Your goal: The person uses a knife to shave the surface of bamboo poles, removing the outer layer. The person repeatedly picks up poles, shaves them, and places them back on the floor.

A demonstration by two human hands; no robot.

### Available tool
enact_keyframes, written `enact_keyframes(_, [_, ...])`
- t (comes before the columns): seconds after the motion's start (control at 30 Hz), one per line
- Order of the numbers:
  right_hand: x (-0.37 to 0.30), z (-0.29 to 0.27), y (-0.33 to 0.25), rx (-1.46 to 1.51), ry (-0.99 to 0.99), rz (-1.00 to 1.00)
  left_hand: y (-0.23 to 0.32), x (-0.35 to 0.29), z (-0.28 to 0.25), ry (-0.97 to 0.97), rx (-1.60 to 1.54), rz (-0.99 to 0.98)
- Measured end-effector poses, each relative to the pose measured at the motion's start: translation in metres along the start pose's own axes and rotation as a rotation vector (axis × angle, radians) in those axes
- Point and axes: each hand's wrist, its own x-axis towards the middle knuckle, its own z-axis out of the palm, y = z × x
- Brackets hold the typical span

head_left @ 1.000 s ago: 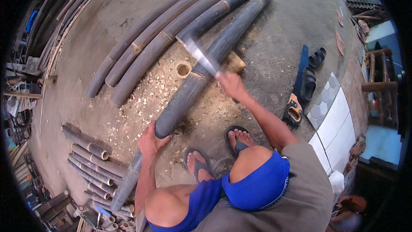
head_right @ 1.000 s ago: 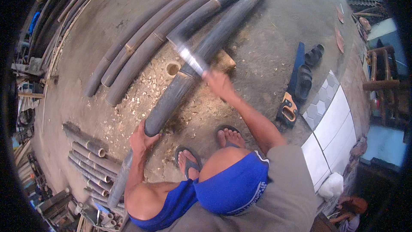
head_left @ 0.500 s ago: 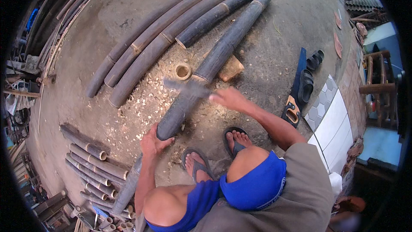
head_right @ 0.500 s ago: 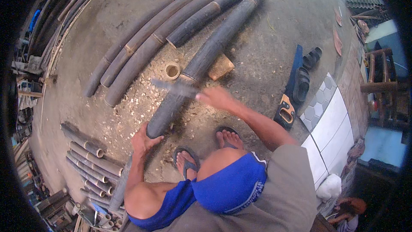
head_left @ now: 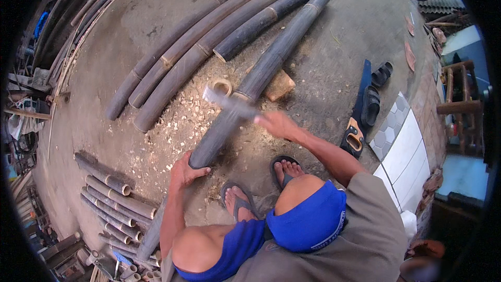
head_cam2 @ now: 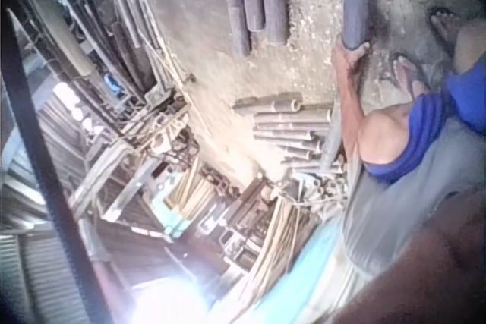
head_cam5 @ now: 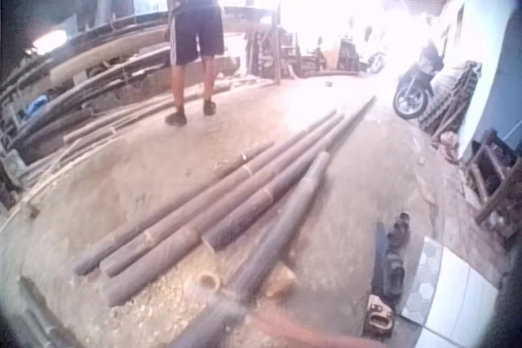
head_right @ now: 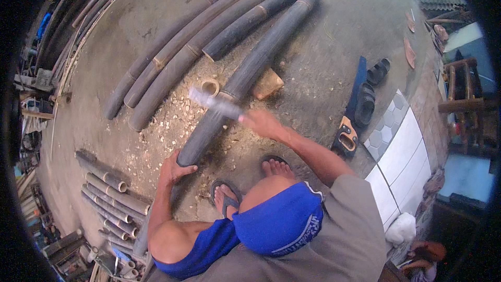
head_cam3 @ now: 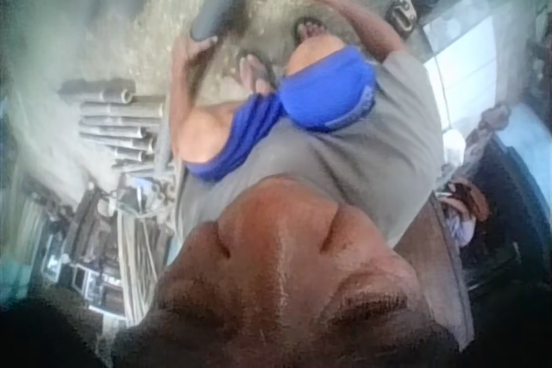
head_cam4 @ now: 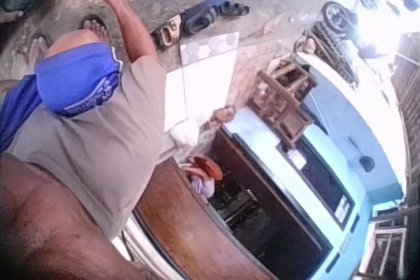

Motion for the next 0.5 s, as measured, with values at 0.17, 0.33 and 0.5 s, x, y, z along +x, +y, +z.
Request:
enact_keyframes(0.17, [0.018, -0.033, -0.003, 0.456, 0.343, 0.401, -0.004, 0.018, -0.001, -0.035, -0.046, 0.040])
enact_keyframes(0.33, [-0.002, -0.003, 0.003, -0.225, 0.090, -0.162, -0.006, 0.003, -0.004, 0.019, -0.090, 0.039])
enact_keyframes(0.5, [0.021, -0.027, 0.022, 0.421, 0.430, 0.337, 0.008, -0.029, 0.034, 0.465, 0.219, 0.016])
